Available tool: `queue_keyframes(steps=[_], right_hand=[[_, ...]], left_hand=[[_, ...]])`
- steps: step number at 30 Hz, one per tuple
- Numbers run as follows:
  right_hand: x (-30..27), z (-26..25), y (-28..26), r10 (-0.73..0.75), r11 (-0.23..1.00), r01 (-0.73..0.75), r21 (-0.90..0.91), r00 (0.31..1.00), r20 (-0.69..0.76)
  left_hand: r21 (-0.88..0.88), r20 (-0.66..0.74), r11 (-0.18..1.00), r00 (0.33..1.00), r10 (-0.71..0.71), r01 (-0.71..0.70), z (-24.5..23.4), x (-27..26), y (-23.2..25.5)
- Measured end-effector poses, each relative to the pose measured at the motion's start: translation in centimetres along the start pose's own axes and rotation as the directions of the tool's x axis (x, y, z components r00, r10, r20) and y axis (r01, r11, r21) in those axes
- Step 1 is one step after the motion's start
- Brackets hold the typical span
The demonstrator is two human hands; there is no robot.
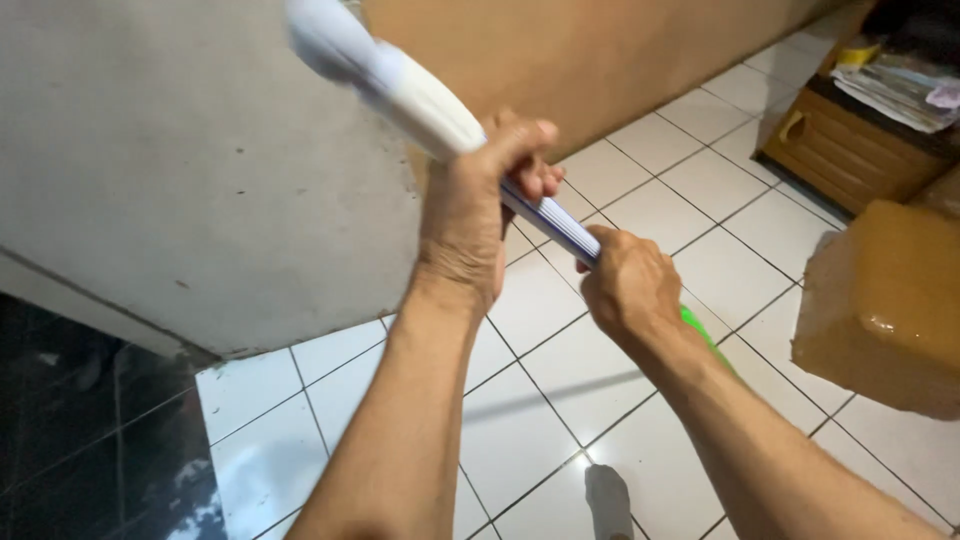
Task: The person assembles a broom handle by connecting, sliding, and twisting its sections together by hand, then sweeps the floor.
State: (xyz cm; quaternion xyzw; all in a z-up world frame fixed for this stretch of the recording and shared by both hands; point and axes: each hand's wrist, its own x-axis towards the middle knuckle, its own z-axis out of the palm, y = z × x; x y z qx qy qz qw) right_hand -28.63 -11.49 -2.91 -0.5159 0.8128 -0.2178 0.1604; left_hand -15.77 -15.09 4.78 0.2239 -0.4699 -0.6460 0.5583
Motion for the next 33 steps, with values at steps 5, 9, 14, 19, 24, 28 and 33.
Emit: queue_keyframes(steps=[5, 9, 14, 19, 24, 28, 33], right_hand=[[3.3, 2.1, 6.3, 0.04, 0.999, -0.039, -0.029, 0.999, 0.018], [6.6, 2.1, 7.3, 0.103, 0.991, -0.105, 0.078, 0.994, 0.036], [11.4, 1.0, 5.1, 0.049, 0.984, -0.064, 0.167, 0.995, 0.092], [15.8, 1.5, 4.1, -0.036, 0.98, -0.002, 0.2, 0.982, 0.186], [17.2, 2.2, 2.8, -0.123, 0.973, 0.06, 0.221, 0.952, 0.279], [17.6, 1.8, 0.6, -0.143, 0.982, 0.094, 0.162, 0.934, 0.326], [17.5, 0.2, -1.8, -0.313, 0.924, 0.227, 0.307, 0.911, 0.27]], left_hand=[[0.191, 0.081, 0.971, 0.984, -0.161, 0.143, 2.1, 1.6, -5.2], [0.184, 0.022, 0.974, 0.99, -0.136, 0.13, 3.5, 5.1, -6.6], [0.247, -0.042, 0.968, 0.998, -0.042, 0.051, 4.8, 9.8, -6.2], [0.379, -0.164, 0.922, 0.986, -0.022, 0.083, 5.1, 11.4, -6.0], [0.423, -0.313, 0.889, 0.949, -0.038, 0.175, 4.7, 11.8, -5.1], [0.448, -0.275, 0.893, 0.957, 0.086, 0.049, 4.5, 12.6, -3.9], [0.334, -0.171, 0.931, 0.962, 0.213, -0.147, 6.1, 15.1, -1.4]])
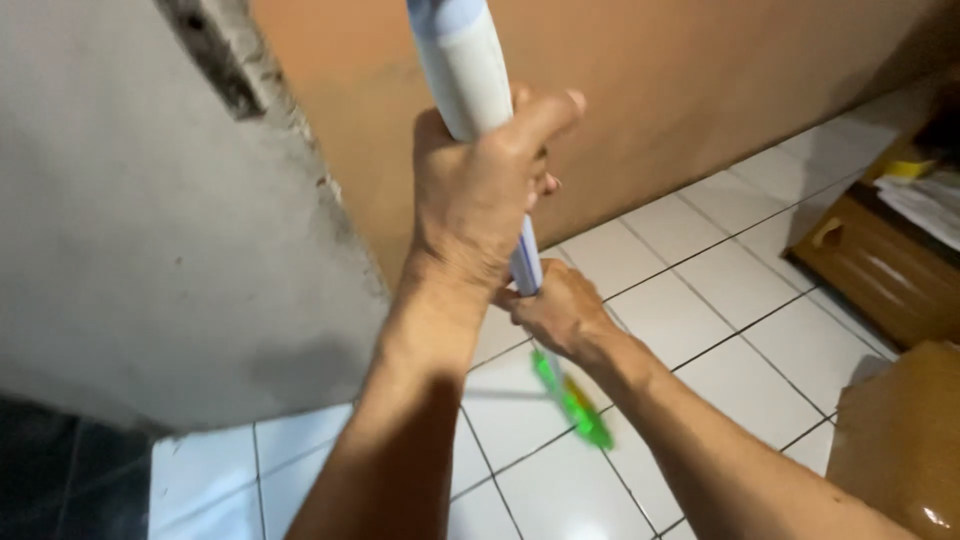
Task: The person assembles a broom handle by connecting, sliding, and twisting its sections together by hand, then sweeps the floor.
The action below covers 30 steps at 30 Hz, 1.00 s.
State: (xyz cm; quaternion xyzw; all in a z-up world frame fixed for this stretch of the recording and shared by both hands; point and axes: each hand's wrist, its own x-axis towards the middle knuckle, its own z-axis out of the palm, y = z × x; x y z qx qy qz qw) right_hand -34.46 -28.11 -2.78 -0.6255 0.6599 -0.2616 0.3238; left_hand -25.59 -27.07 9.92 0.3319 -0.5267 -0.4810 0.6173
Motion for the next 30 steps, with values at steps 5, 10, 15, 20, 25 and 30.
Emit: queue_keyframes(steps=[5, 10, 15, 20, 25, 30], right_hand=[[-0.1, -2.2, -1.6, -0.073, 0.995, 0.083, 0.061, 0.987, -0.144], [0.7, -5.6, 0.1, 0.002, 0.996, -0.019, -0.081, 0.979, -0.202], [2.7, -10.0, 6.1, -0.006, 0.99, -0.033, -0.138, 0.963, -0.269], [5.6, -15.0, 13.6, 0.097, 0.981, -0.137, -0.136, 0.959, -0.267], [9.6, -20.0, 22.1, 0.174, 0.961, -0.228, -0.156, 0.939, -0.298], [12.1, -21.6, 32.4, -0.293, 0.94, 0.165, -0.299, 0.838, -0.46]], left_hand=[[-0.164, 0.169, 0.985, 0.982, 0.086, -0.058, 0.7, 2.0, 1.9], [-0.243, 0.22, 0.967, 0.967, 0.129, -0.073, 2.5, 2.9, -0.2], [-0.24, 0.291, 0.97, 0.95, 0.117, -0.046, 6.5, 3.8, -4.6], [-0.241, 0.372, 0.969, 0.927, 0.04, 0.055, 12.4, 5.4, -10.3], [-0.252, 0.448, 0.96, 0.894, 0.004, 0.123, 19.2, 8.0, -16.7], [-0.198, 0.524, 0.952, 0.846, -0.098, 0.233, 24.3, 8.4, -23.1]])
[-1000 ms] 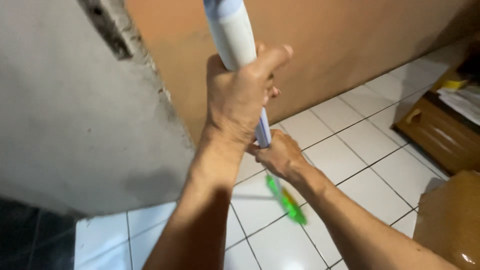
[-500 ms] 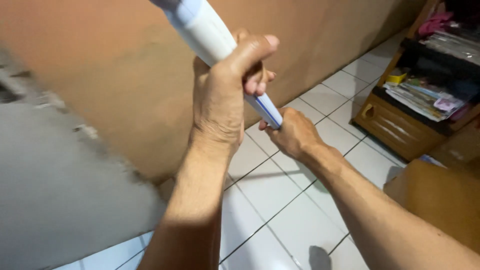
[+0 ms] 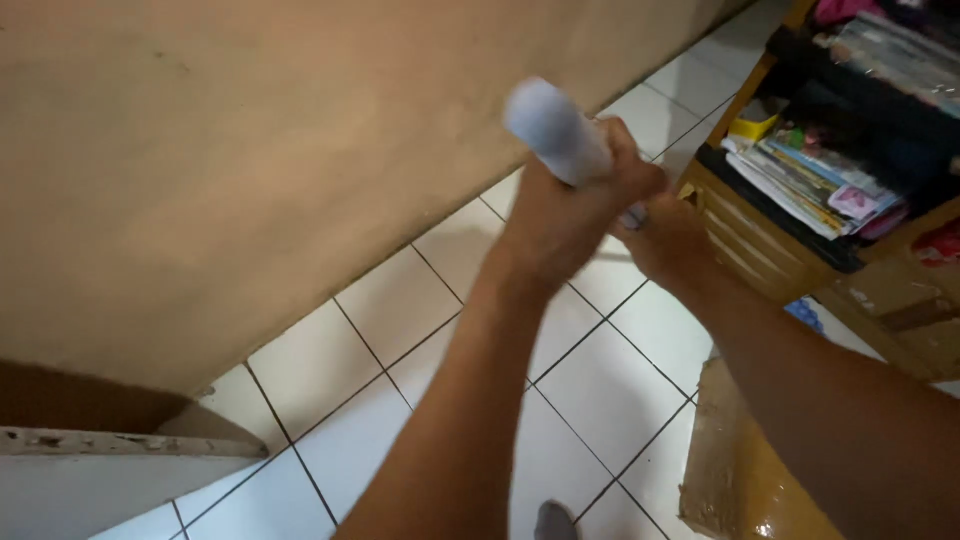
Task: The person assembles a broom handle by connecting, sliding, and twisting its sections together by hand, then sweeps the floor.
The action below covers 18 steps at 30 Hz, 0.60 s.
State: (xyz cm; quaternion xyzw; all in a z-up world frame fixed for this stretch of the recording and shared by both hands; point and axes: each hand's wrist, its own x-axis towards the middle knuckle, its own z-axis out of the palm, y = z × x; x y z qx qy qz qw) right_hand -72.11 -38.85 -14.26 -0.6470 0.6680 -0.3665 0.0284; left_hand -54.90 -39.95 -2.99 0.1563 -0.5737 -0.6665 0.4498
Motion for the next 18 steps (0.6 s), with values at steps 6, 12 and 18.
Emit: queue_keyframes(steps=[6, 12, 18], right_hand=[[0.6, 3.5, 3.3, 0.385, 0.902, -0.301, -0.31, 0.885, 0.263], [1.8, 5.3, -1.4, 0.371, 0.928, -0.355, -0.111, 0.861, 0.347], [1.3, 6.5, -7.9, 0.295, 0.937, -0.349, 0.01, 0.807, 0.511]], left_hand=[[0.129, -0.122, 0.985, 0.987, -0.101, 0.117, -0.2, 0.6, -1.7], [0.201, -0.304, 0.969, 0.95, -0.075, 0.141, -1.9, -0.3, 1.1], [0.276, -0.479, 0.934, 0.875, -0.07, 0.226, -3.1, -4.6, 5.4]])
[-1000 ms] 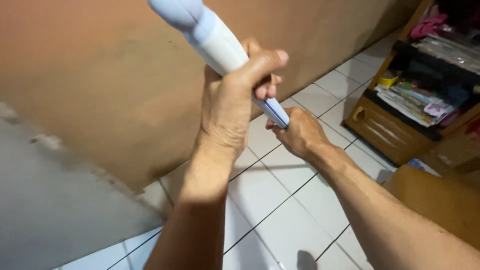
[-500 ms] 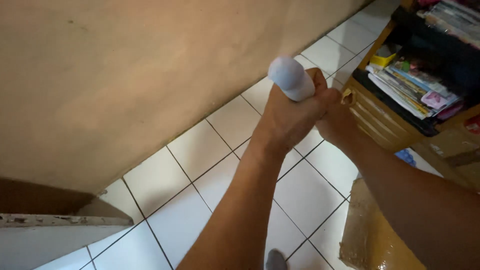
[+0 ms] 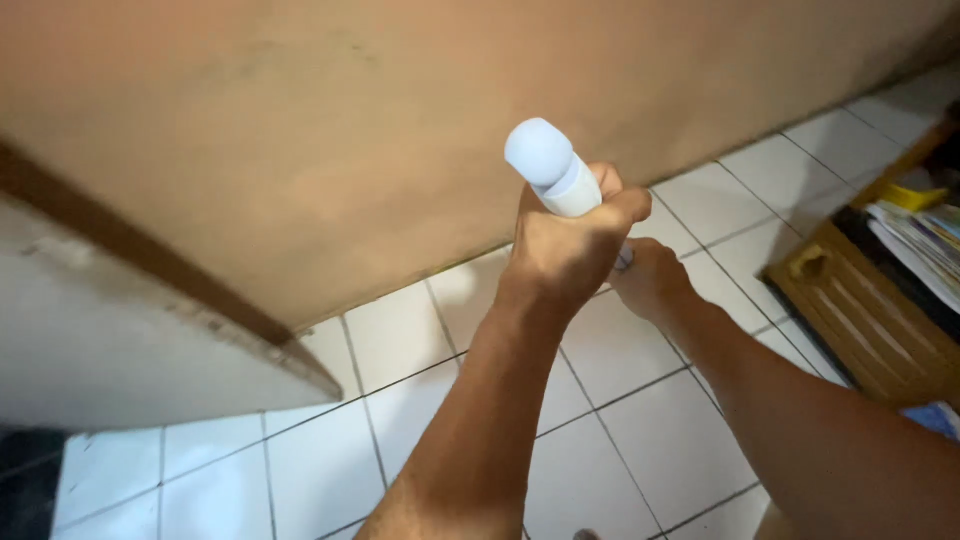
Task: The person assembles a broom handle by connecting, sliding, and twisting its sections together by hand, then sweeps the floor.
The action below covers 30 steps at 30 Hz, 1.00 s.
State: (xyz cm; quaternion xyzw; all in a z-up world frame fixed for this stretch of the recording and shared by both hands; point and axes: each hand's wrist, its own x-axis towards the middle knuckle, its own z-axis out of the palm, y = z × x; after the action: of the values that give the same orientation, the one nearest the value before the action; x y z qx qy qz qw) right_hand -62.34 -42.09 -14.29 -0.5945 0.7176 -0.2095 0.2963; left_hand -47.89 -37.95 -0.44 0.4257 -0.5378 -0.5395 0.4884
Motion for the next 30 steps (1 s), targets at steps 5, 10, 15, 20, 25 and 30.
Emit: queue_keyframes(steps=[5, 10, 15, 20, 25, 30], right_hand=[[-2.3, 3.3, -5.4, -0.043, 0.999, 0.044, -0.014, 0.998, 0.052], [-5.1, 6.1, -10.2, -0.169, 0.984, 0.164, 0.07, 0.983, 0.076], [-9.2, 6.8, -15.2, -0.302, 0.922, 0.256, 0.289, 0.945, 0.125], [-11.7, 5.4, -19.0, -0.35, 0.887, 0.27, 0.374, 0.922, 0.167], [-10.2, 2.5, -20.3, -0.355, 0.918, 0.329, 0.224, 0.93, 0.091], [-6.4, -0.8, -17.3, -0.309, 0.933, 0.304, 0.194, 0.951, -0.007]], left_hand=[[0.155, -0.2, 0.988, 0.979, 0.032, -0.001, -3.8, -3.2, 3.1], [0.251, -0.323, 0.967, 0.938, 0.125, -0.042, -6.6, -5.8, 6.8], [0.421, -0.372, 0.907, 0.913, 0.166, 0.006, -8.1, -6.7, 10.4], [0.439, -0.234, 0.871, 0.908, 0.347, -0.219, -9.0, -6.2, 13.0], [0.105, -0.061, 0.901, 0.902, 0.427, -0.42, -9.4, -5.2, 14.9], [-0.166, 0.028, 0.857, 0.866, 0.499, -0.488, -8.1, -2.8, 14.4]])
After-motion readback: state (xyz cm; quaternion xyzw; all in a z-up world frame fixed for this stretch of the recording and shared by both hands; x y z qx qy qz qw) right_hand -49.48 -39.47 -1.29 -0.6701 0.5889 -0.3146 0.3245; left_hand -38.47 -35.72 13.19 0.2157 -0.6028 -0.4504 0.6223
